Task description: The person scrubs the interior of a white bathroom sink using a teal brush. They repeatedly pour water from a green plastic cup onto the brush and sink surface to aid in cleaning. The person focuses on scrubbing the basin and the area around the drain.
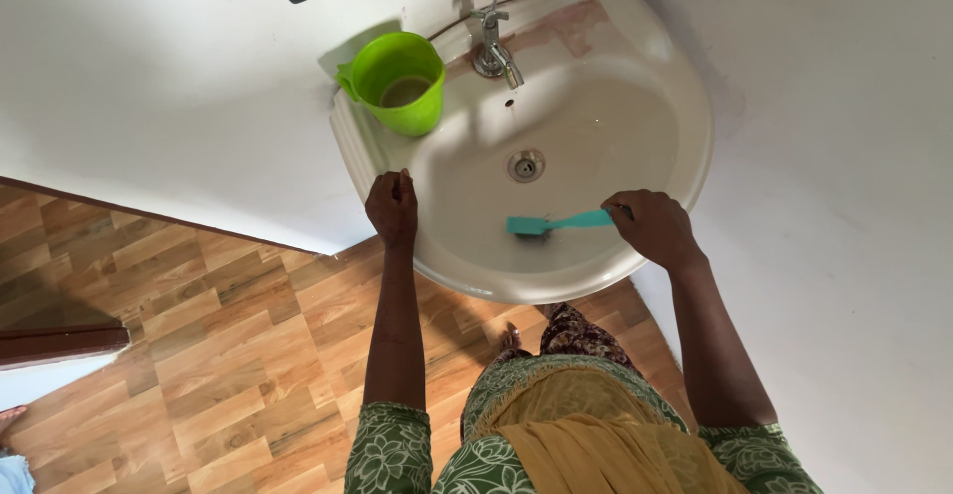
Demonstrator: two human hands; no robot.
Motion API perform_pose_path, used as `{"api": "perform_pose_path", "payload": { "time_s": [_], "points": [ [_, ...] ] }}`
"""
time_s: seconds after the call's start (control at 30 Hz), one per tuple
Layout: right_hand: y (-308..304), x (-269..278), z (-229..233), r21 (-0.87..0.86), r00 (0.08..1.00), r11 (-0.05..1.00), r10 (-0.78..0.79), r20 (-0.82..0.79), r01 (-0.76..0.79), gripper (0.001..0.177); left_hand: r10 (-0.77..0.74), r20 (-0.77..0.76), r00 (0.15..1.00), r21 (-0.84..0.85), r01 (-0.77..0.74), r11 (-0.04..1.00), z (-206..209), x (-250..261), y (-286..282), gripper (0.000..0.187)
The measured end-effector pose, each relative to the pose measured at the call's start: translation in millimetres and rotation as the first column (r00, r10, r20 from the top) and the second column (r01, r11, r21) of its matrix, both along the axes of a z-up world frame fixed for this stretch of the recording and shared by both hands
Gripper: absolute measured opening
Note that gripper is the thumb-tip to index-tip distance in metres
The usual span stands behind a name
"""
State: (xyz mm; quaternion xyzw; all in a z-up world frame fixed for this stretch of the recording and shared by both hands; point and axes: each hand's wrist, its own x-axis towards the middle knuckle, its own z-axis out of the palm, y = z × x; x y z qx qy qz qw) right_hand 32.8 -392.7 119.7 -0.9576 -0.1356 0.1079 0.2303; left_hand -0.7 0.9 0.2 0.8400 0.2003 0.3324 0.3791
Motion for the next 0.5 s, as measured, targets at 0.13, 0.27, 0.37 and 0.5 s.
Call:
{"api": "perform_pose_path", "payload": {
  "time_s": [0.13,0.27,0.37,0.5],
  "points": [
    [6.3,-1.0,0.8,-0.084,0.999,0.996,-0.002,0.035,0.004,0.025,-0.002,0.003,1.000,-0.012,0.002,1.000,-1.9,0.2,0.6,0.026],
    [4.6,-1.6,7.0,-0.098,1.000,0.995,-0.012,0.028,0.014,0.025,0.002,-0.016,1.000,0.002,-0.002,1.000,-0.9,0.1,0.9,0.028],
    [4.5,0.0,7.5,-0.119,1.000,0.993,-0.024,0.007,0.024,0.025,0.006,-0.024,1.000,-0.023,-0.007,1.000,0.7,0.3,-0.9,0.029],
    [3.6,-1.6,0.9,-0.102,0.999,0.995,-0.003,0.036,0.007,0.025,0.001,-0.016,1.000,-0.017,-0.001,1.000,1.6,0.2,-0.1,0.028]
  ]
}}
